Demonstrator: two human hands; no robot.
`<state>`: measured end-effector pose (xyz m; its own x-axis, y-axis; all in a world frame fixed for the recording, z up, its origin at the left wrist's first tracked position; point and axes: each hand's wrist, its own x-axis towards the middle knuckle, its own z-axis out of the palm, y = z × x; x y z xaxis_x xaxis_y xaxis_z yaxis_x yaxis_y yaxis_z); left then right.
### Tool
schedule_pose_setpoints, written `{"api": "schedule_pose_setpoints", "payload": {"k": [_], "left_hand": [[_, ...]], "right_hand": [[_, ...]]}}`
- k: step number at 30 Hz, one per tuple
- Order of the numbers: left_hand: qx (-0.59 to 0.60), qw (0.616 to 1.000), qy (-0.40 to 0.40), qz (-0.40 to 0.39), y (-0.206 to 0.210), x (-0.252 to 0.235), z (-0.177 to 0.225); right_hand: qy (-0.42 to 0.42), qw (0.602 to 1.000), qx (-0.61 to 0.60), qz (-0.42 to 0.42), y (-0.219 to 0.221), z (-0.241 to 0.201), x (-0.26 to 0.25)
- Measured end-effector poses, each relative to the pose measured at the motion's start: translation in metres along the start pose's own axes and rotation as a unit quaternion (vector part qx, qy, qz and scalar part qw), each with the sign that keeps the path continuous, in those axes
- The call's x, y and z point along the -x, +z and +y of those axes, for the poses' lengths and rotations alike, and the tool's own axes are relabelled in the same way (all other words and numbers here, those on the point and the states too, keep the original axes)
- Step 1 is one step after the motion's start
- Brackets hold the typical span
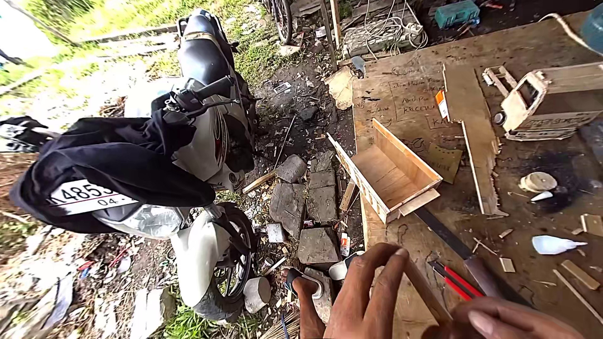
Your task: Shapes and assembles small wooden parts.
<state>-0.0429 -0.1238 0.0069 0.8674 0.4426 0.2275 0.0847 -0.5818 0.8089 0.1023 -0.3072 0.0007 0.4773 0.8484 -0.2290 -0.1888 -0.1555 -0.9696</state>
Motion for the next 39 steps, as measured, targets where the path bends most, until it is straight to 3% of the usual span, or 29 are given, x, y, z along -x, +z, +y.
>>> {"api": "schedule_pose_setpoints", "payload": {"k": [2,5,8,15,18,23,25,27,31,36,39], "left_hand": [[-0.020,0.999,-0.041,-0.003,0.024,0.013,-0.028],[-0.056,0.995,-0.080,0.014,0.084,0.047,-0.102],[-0.084,0.990,-0.109,0.042,0.124,0.070,-0.144],[-0.091,0.987,-0.120,0.047,0.130,0.075,-0.149],[-0.112,0.985,-0.117,0.052,0.133,0.076,-0.148],[-0.073,0.987,-0.111,0.091,0.137,0.068,-0.155],[-0.040,0.988,-0.117,0.091,0.135,0.065,-0.160],[0.001,0.989,-0.123,0.082,0.136,0.065,-0.164],[0.080,0.983,-0.142,0.086,0.140,0.066,-0.166],[0.113,0.978,-0.151,0.086,0.141,0.068,-0.164],[0.111,0.979,-0.145,0.087,0.141,0.068,-0.164]], "right_hand": [[0.044,0.978,0.183,0.086,-0.014,0.025,-0.003],[0.070,0.900,0.391,0.179,-0.041,0.090,-0.003],[0.061,0.861,0.470,0.183,-0.041,0.122,0.006],[0.055,0.787,0.578,0.208,-0.024,0.130,-0.006],[0.057,0.786,0.587,0.188,-0.025,0.130,-0.013],[-0.051,0.827,0.533,0.173,-0.009,0.114,-0.031],[-0.061,0.843,0.518,0.130,0.006,0.097,-0.034],[-0.058,0.831,0.546,0.088,0.017,0.089,-0.034],[0.002,0.837,0.543,0.071,0.035,0.077,-0.040],[0.188,0.854,0.482,0.051,0.054,0.086,-0.034],[0.180,0.848,0.493,0.074,0.056,0.105,-0.028]]}}
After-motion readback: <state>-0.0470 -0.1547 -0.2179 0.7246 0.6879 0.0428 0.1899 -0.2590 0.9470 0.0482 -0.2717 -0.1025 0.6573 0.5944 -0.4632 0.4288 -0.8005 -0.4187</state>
